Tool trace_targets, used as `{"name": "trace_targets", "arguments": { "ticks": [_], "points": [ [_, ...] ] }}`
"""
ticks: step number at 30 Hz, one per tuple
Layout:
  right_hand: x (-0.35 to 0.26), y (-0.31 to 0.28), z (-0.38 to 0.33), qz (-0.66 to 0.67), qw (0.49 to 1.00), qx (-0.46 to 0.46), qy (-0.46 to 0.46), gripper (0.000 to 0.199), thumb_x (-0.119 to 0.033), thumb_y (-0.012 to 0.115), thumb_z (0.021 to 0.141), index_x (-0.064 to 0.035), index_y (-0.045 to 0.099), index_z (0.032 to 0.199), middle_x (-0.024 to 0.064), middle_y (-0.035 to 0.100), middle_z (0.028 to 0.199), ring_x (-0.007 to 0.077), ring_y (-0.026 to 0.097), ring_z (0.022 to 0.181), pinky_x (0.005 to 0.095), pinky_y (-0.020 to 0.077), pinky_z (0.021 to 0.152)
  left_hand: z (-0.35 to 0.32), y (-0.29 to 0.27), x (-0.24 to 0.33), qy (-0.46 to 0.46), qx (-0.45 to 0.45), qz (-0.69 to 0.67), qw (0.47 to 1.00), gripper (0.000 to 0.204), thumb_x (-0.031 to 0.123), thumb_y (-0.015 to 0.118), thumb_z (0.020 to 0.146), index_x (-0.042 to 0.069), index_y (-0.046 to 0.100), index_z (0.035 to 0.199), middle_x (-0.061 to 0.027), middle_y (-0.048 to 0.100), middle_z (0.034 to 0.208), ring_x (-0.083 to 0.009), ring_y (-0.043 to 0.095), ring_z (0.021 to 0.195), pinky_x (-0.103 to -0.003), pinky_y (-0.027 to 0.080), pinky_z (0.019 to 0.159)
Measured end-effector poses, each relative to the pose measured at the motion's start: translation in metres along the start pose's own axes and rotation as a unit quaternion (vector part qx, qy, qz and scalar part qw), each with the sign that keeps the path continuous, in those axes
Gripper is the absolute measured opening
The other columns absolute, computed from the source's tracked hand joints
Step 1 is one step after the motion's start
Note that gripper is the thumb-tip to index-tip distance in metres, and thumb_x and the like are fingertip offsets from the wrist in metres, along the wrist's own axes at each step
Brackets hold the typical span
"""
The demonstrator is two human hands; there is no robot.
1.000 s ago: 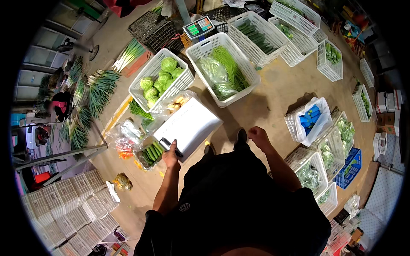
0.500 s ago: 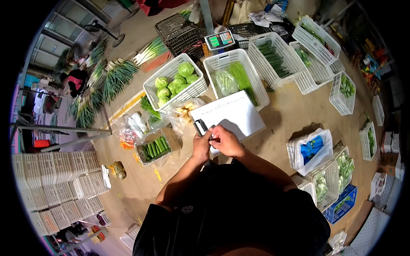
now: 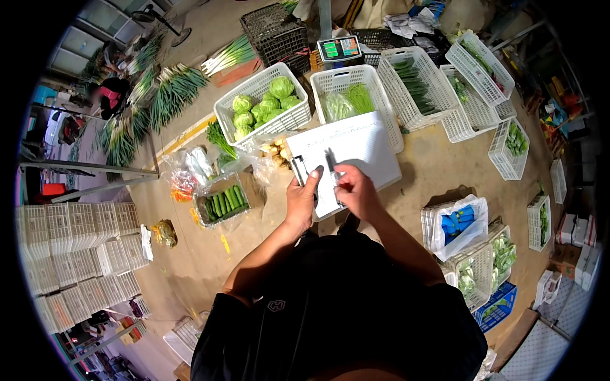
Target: The person inspects various vegetables in a market setting, picking up items like green beans and leafy greens to check their quality. They use a pen to write on a clipboard, likely recording inventory details or prices. The person moves between different baskets and crates, handling produce one at a time.
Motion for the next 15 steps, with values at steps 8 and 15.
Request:
{"name": "trace_targets", "arguments": {
  "ticks": [8,15],
  "points": [
    [0.016,-0.052,-0.046,0.247,0.965,-0.034,0.081,0.029,0.002,0.054,0.087,-0.0025,0.058,0.115,0.0039,0.062,0.091,0.0104,0.058,0.074,0.0244,0.0464,0.063,-0.003,-0.033,0.013,-0.031,0.024,0.006,0.999,0.042,0.031,0.074,0.092,0.001,0.062,0.119,-0.0059,0.067,0.109,-0.0131,0.062,0.097,-0.030,0.050,0.087],
    [-0.002,-0.076,-0.062,0.211,0.975,0.070,0.021,0.053,0.004,0.055,0.085,-0.0053,0.050,0.138,0.0044,0.062,0.096,0.0088,0.056,0.077,0.0232,0.0473,0.065,-0.004,-0.049,0.015,-0.042,0.036,0.009,0.998,0.044,0.030,0.070,0.095,0.000,0.059,0.124,-0.0094,0.065,0.119,-0.0174,0.061,0.106,-0.033,0.050,0.093]
  ]
}}
Point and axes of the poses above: each hand's wrist, its own z-axis towards the middle knuckle, its own y-axis out of the palm, x = y × z, the point moved 9 cm from there along z, towards the middle knuckle
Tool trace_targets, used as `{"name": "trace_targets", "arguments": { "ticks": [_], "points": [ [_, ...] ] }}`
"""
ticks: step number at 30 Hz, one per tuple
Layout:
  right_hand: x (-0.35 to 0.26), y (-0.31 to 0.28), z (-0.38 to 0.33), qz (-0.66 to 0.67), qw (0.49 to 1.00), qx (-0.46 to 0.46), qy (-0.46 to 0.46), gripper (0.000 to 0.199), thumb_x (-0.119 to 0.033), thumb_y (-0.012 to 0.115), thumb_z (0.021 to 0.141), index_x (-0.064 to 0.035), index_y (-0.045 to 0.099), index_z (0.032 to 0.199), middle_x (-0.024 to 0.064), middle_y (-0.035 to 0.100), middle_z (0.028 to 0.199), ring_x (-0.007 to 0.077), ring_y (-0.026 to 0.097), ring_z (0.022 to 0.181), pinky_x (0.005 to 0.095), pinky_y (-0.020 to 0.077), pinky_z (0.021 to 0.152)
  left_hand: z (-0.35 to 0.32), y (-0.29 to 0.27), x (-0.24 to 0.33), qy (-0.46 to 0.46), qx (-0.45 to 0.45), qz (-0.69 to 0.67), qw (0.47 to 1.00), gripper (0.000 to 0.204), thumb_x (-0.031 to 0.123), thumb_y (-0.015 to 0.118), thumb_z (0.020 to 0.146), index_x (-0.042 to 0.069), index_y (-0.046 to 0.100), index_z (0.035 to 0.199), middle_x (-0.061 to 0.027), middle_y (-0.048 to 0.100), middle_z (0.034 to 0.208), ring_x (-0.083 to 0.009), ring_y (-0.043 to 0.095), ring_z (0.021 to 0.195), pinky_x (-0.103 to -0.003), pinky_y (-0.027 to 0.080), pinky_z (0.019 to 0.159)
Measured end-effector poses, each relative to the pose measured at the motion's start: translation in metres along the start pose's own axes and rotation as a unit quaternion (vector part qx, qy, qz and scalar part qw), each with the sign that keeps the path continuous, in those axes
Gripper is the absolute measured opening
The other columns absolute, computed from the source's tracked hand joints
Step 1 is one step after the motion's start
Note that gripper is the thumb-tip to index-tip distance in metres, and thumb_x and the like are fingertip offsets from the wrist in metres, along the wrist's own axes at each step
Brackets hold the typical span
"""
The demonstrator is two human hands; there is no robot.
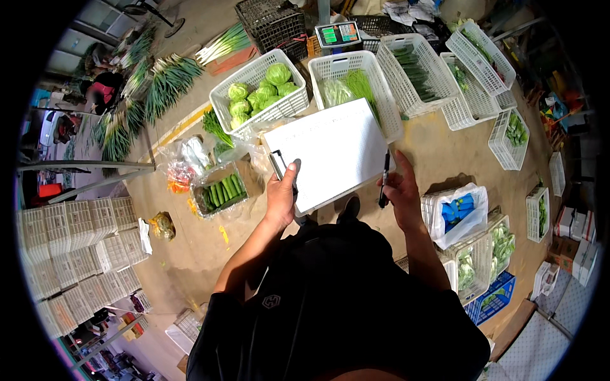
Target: The person inspects various vegetables in a market setting, picking up items like green beans and leafy greens to check their quality. They use a pen to write on a clipboard, likely recording inventory details or prices. The person moves between different baskets and crates, handling produce one at a time.
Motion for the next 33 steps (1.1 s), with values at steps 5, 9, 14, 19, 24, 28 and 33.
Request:
{"name": "trace_targets", "arguments": {
  "ticks": [5,9,14,19,24,28,33],
  "points": [
    [0.001,-0.026,-0.002,0.011,0.999,0.025,-0.018,0.050,0.005,0.054,0.089,-0.0040,0.053,0.137,0.0040,0.061,0.099,0.0083,0.058,0.078,0.0235,0.0503,0.069,-0.002,-0.003,0.002,0.003,0.010,0.009,1.000,0.044,0.030,0.071,0.094,0.000,0.059,0.124,-0.0094,0.066,0.120,-0.0173,0.061,0.109,-0.033,0.048,0.097],
    [-0.004,-0.052,-0.012,0.015,0.996,0.078,-0.052,0.049,0.006,0.056,0.091,-0.0031,0.052,0.138,0.0023,0.058,0.094,0.0100,0.059,0.084,0.0236,0.0508,0.074,-0.002,-0.018,0.009,0.023,0.052,0.019,0.998,0.044,0.030,0.072,0.093,0.001,0.060,0.122,-0.0086,0.066,0.119,-0.0171,0.061,0.106,-0.031,0.048,0.095],
    [-0.005,-0.087,-0.038,-0.185,0.961,0.169,-0.117,0.027,0.005,0.065,0.089,-0.0010,0.059,0.114,-0.0020,0.056,0.085,0.0053,0.055,0.076,0.0213,0.0441,0.064,0.017,-0.083,0.030,0.059,0.120,0.058,0.989,0.042,0.034,0.073,0.092,0.002,0.059,0.115,-0.0053,0.065,0.104,-0.0147,0.060,0.090,-0.031,0.050,0.081],
    [-0.004,-0.113,-0.081,-0.052,0.936,0.333,-0.106,0.023,-0.022,0.057,0.102,-0.0001,0.061,0.098,0.0006,0.055,0.071,0.0089,0.052,0.060,0.0248,0.0428,0.059,0.052,-0.082,0.043,0.058,0.103,0.071,0.991,0.052,0.033,0.072,0.092,-0.004,0.052,0.123,-0.0093,0.064,0.112,-0.0181,0.062,0.097,-0.033,0.053,0.084],
    [0.026,-0.093,-0.157,0.028,0.871,0.471,-0.136,0.031,-0.026,0.055,0.103,-0.0004,0.063,0.120,0.0034,0.067,0.089,0.0106,0.063,0.081,0.0256,0.0510,0.073,0.091,-0.010,0.025,0.013,-0.091,0.159,0.983,0.056,0.036,0.067,0.095,-0.004,0.053,0.132,-0.0096,0.064,0.117,-0.0206,0.063,0.102,-0.035,0.052,0.089],
    [0.075,-0.035,-0.232,-0.017,0.802,0.574,-0.162,0.019,-0.021,0.065,0.098,-0.0038,0.065,0.106,-0.0016,0.064,0.085,0.0069,0.059,0.080,0.0244,0.0488,0.075,0.083,0.055,-0.009,-0.054,-0.256,0.248,0.933,0.061,0.041,0.068,0.094,-0.006,0.055,0.131,-0.0137,0.061,0.126,-0.0239,0.061,0.109,-0.040,0.050,0.094],
    [0.120,0.080,-0.345,-0.013,0.683,0.718,-0.133,0.021,-0.025,0.067,0.096,-0.0036,0.067,0.094,-0.0024,0.059,0.072,0.0062,0.052,0.069,0.0262,0.0446,0.062,0.032,0.089,-0.071,-0.225,-0.461,0.309,0.801,0.063,0.041,0.057,0.100,-0.001,0.041,0.144,-0.0159,0.052,0.142,-0.0347,0.054,0.125,-0.046,0.044,0.106]
  ]
}}
Point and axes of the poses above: each hand's wrist, its own z-axis towards the middle knuckle, its own y-axis out of the palm, x = y × z, the point moved 9 cm from there along z, towards the middle knuckle
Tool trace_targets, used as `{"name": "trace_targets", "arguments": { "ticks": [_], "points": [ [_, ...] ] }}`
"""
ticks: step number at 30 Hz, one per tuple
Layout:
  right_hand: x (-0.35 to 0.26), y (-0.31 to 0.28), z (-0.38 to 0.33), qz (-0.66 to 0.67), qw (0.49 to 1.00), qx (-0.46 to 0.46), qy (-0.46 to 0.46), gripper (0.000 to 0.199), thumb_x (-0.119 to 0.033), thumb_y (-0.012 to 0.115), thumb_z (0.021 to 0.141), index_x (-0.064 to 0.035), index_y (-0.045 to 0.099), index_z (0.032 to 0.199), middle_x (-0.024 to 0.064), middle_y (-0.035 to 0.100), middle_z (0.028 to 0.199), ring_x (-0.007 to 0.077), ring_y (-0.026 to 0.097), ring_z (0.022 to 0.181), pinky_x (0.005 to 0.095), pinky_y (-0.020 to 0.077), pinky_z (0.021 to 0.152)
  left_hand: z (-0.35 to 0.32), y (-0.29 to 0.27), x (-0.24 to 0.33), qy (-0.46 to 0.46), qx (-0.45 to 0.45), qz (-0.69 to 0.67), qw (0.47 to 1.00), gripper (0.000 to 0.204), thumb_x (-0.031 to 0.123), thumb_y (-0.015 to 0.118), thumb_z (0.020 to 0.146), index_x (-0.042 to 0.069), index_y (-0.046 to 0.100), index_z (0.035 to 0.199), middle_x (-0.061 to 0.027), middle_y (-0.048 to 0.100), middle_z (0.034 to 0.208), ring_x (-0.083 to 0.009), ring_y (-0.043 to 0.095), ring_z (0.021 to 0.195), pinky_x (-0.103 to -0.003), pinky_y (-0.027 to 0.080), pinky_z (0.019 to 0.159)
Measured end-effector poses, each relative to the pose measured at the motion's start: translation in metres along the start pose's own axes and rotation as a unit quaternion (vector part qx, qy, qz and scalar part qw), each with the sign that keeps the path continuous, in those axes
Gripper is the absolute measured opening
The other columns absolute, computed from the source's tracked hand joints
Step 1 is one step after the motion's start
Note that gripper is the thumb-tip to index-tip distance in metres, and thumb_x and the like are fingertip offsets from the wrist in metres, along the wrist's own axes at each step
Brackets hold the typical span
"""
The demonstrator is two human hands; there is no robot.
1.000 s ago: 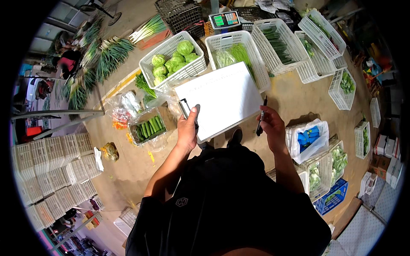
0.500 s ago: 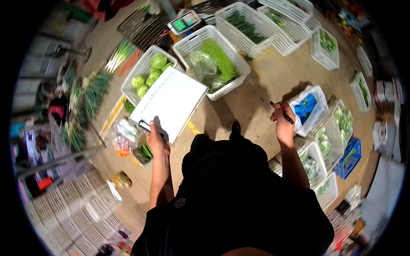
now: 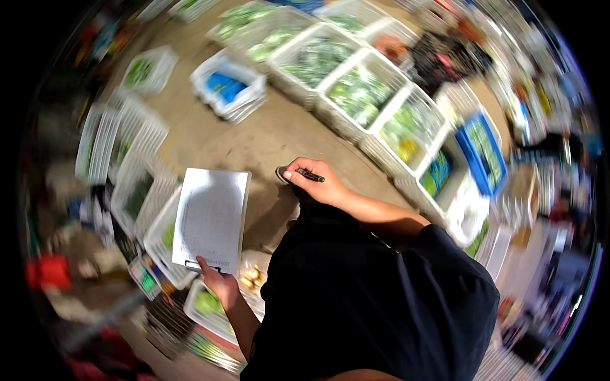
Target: The person inspects various vegetables in a market setting, picking up items like green beans and leafy greens to check their quality. They use a pen to write on a clipboard, likely recording inventory details or prices. The person moves between different baskets and crates, handling produce one at a time.
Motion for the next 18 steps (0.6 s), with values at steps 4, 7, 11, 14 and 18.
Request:
{"name": "trace_targets", "arguments": {
  "ticks": [4,7,11,14,18],
  "points": [
    [0.025,-0.102,-0.102,0.028,0.980,0.193,0.028,0.026,-0.028,0.065,0.097,-0.0033,0.069,0.097,-0.0002,0.060,0.070,0.0090,0.053,0.064,0.0275,0.0448,0.060,-0.011,0.074,-0.038,-0.047,-0.095,0.102,0.989,0.060,0.038,0.059,0.099,-0.002,0.044,0.141,-0.0153,0.055,0.139,-0.0329,0.057,0.122,-0.047,0.046,0.103],
    [0.034,-0.136,-0.179,0.046,0.949,0.302,0.079,0.030,-0.033,0.063,0.098,-0.0046,0.070,0.107,0.0032,0.064,0.071,0.0104,0.062,0.068,0.0281,0.0483,0.063,-0.033,0.127,-0.049,-0.051,-0.150,0.199,0.967,0.061,0.038,0.062,0.097,-0.004,0.047,0.138,-0.0167,0.056,0.135,-0.0326,0.059,0.118,-0.047,0.048,0.100],
    [0.028,-0.175,-0.230,-0.005,0.932,0.355,0.074,0.034,-0.034,0.061,0.098,-0.0055,0.068,0.114,0.0049,0.067,0.076,0.0130,0.067,0.075,0.0283,0.0502,0.066,-0.079,0.191,-0.081,-0.081,-0.216,0.205,0.951,0.055,0.033,0.065,0.096,-0.005,0.049,0.132,-0.0166,0.059,0.128,-0.0306,0.060,0.114,-0.045,0.050,0.096],
    [0.027,-0.184,-0.262,-0.064,0.931,0.360,0.009,0.033,-0.032,0.062,0.097,-0.0055,0.067,0.116,0.0072,0.069,0.083,0.0167,0.067,0.077,0.0301,0.0513,0.070,-0.119,0.213,-0.106,-0.077,-0.271,0.215,0.935,0.051,0.029,0.059,0.100,-0.003,0.047,0.137,-0.0150,0.059,0.130,-0.0287,0.061,0.113,-0.043,0.050,0.097],
    [0.021,-0.247,-0.295,-0.086,0.928,0.361,0.032,0.025,-0.023,0.067,0.095,-0.0050,0.068,0.111,0.0074,0.068,0.083,0.0158,0.062,0.073,0.0289,0.0500,0.071,-0.173,0.270,-0.142,-0.028,-0.290,0.258,0.921,0.048,0.022,0.057,0.100,-0.003,0.045,0.139,-0.0148,0.059,0.130,-0.0281,0.061,0.113,-0.043,0.050,0.097]
  ]
}}
Point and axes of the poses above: each hand's wrist, its own z-axis towards the middle knuckle, its own y-axis out of the palm, x = y × z, the point moved 9 cm from there along z, towards the middle knuckle
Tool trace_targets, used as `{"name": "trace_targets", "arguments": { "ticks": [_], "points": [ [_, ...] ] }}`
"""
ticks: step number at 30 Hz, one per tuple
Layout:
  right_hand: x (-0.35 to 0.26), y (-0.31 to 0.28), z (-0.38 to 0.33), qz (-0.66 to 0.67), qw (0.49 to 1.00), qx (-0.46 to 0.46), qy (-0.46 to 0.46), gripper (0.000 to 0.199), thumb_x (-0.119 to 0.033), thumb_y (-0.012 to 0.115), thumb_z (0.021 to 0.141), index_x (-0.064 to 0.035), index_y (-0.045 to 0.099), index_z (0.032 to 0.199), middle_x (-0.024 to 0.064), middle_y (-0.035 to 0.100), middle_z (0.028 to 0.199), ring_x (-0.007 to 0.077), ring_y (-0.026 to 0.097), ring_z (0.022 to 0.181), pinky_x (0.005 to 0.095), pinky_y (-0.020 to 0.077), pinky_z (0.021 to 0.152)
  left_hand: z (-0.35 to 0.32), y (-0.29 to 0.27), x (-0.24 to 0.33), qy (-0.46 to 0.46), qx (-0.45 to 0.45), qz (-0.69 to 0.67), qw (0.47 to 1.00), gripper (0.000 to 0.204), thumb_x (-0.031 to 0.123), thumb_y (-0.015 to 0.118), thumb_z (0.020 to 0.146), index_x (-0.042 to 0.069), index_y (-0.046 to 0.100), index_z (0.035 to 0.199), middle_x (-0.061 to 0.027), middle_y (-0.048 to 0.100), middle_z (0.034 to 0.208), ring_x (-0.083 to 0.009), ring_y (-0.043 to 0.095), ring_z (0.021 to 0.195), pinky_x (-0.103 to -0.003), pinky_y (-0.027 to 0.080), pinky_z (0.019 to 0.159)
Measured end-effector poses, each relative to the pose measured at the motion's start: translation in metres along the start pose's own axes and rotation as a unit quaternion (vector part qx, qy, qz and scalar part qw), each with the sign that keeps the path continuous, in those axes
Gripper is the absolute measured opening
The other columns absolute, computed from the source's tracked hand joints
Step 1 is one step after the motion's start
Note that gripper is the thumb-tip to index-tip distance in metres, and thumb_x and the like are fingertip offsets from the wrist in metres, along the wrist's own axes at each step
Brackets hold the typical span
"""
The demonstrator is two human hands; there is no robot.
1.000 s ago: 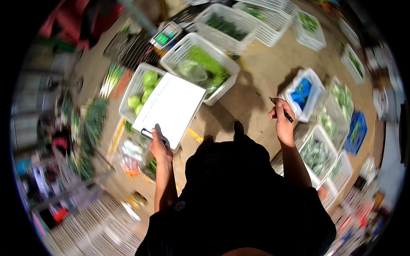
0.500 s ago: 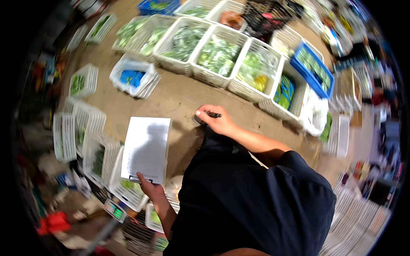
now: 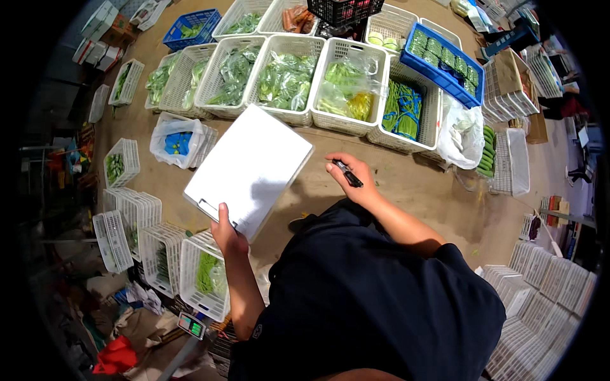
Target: The person inspects various vegetables in a market setting, picking up items like green beans and leafy greens to check their quality. They use a pen to write on a clipboard, likely recording inventory details or prices. The person moves between different baskets and crates, handling produce one at a time.
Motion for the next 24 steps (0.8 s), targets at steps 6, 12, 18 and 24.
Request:
{"name": "trace_targets", "arguments": {
  "ticks": [6,12,18,24],
  "points": [
    [0.003,-0.081,0.037,-0.017,0.999,0.007,-0.048,0.017,-0.017,0.065,0.095,-0.0051,0.066,0.107,0.0070,0.067,0.089,0.0150,0.063,0.081,0.0286,0.0502,0.073,-0.010,0.071,-0.011,0.002,-0.008,-0.059,0.998,0.039,0.019,0.062,0.098,-0.002,0.053,0.130,-0.0137,0.063,0.119,-0.0241,0.062,0.107,-0.041,0.051,0.091],
    [-0.025,-0.162,0.049,-0.089,0.978,0.094,-0.167,0.019,-0.007,0.057,0.097,0.0021,0.065,0.111,0.0141,0.067,0.103,0.0248,0.065,0.096,0.0333,0.0493,0.088,-0.044,0.172,-0.005,-0.056,-0.059,-0.082,0.993,0.045,0.027,0.063,0.097,-0.001,0.051,0.131,-0.0124,0.062,0.120,-0.0229,0.063,0.106,-0.039,0.052,0.090],
    [-0.057,-0.147,0.046,-0.037,0.970,0.014,-0.239,0.019,-0.003,0.050,0.100,0.0023,0.059,0.115,0.0168,0.070,0.109,0.0238,0.068,0.102,0.0346,0.0507,0.093,-0.049,0.215,0.001,0.005,-0.126,-0.109,0.986,0.047,0.026,0.058,0.099,-0.002,0.049,0.135,-0.0122,0.061,0.124,-0.0231,0.061,0.111,-0.040,0.051,0.094],
    [-0.099,-0.117,0.052,-0.017,0.933,-0.053,-0.356,0.015,-0.002,0.055,0.096,0.0011,0.055,0.111,0.0204,0.070,0.107,0.0284,0.068,0.099,0.0368,0.0500,0.091,-0.056,0.242,0.011,0.027,-0.170,-0.130,0.976,0.033,0.011,0.063,0.094,-0.003,0.056,0.122,-0.0099,0.065,0.113,-0.0177,0.063,0.102,-0.033,0.051,0.089]
  ]
}}
Point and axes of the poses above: each hand's wrist, its own z-axis towards the middle knuckle, its own y-axis out of the palm, x = y × z, the point moved 9 cm from there along z, towards the middle knuckle
